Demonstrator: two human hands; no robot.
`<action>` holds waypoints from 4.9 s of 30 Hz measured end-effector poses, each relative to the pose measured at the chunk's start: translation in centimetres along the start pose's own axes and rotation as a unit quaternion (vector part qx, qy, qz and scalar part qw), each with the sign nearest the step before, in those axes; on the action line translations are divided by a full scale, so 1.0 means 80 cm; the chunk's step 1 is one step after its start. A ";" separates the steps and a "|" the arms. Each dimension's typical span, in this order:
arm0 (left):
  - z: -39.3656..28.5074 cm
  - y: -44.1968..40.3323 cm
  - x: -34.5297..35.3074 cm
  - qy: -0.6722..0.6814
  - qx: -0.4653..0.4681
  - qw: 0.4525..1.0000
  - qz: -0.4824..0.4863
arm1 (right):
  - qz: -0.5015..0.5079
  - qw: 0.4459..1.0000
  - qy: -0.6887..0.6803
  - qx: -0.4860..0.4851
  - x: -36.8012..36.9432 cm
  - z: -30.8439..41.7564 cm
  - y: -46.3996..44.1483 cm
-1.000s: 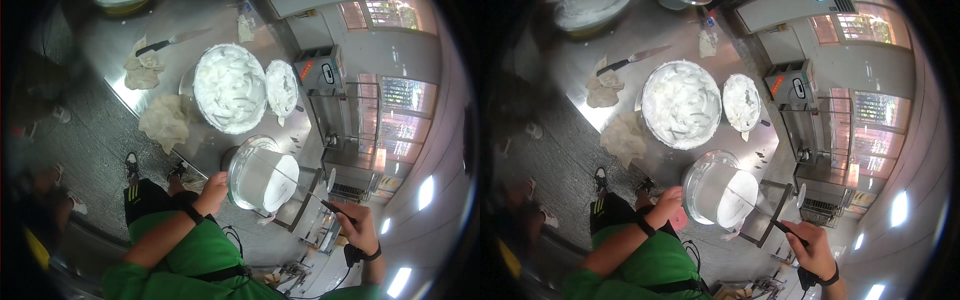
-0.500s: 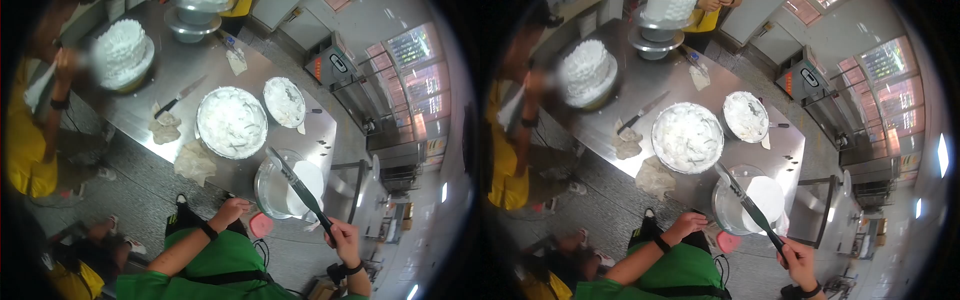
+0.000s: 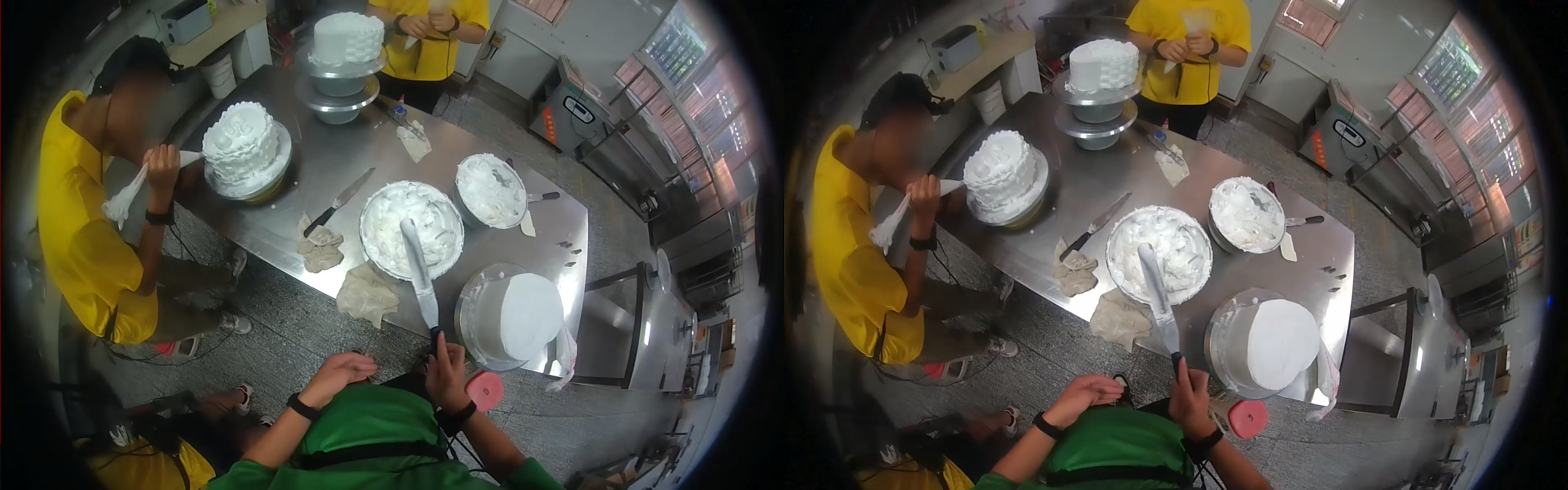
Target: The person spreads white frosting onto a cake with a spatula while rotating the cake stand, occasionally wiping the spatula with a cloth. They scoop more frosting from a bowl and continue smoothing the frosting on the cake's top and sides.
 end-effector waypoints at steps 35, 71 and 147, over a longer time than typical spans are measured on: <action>0.100 -0.159 0.151 -0.089 -0.103 0.981 0.141 | 0.046 0.720 -0.433 0.539 -0.263 0.040 0.234; 0.231 -0.163 0.342 0.192 -0.034 0.975 0.110 | 0.234 0.841 -0.433 0.225 -0.397 -0.147 0.249; 0.129 -0.221 0.202 0.180 0.160 0.967 0.082 | 0.382 0.842 0.378 -0.051 -0.276 0.052 -0.304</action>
Point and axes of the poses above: each hand's wrist, its own y-axis away from the middle knuckle, its own x-axis out of the palm, z = x × y, the point moved 6 cm from there along -y, towards the middle knuckle, and after that the axes turned 5 degrees about y, right-handed, at the moved point
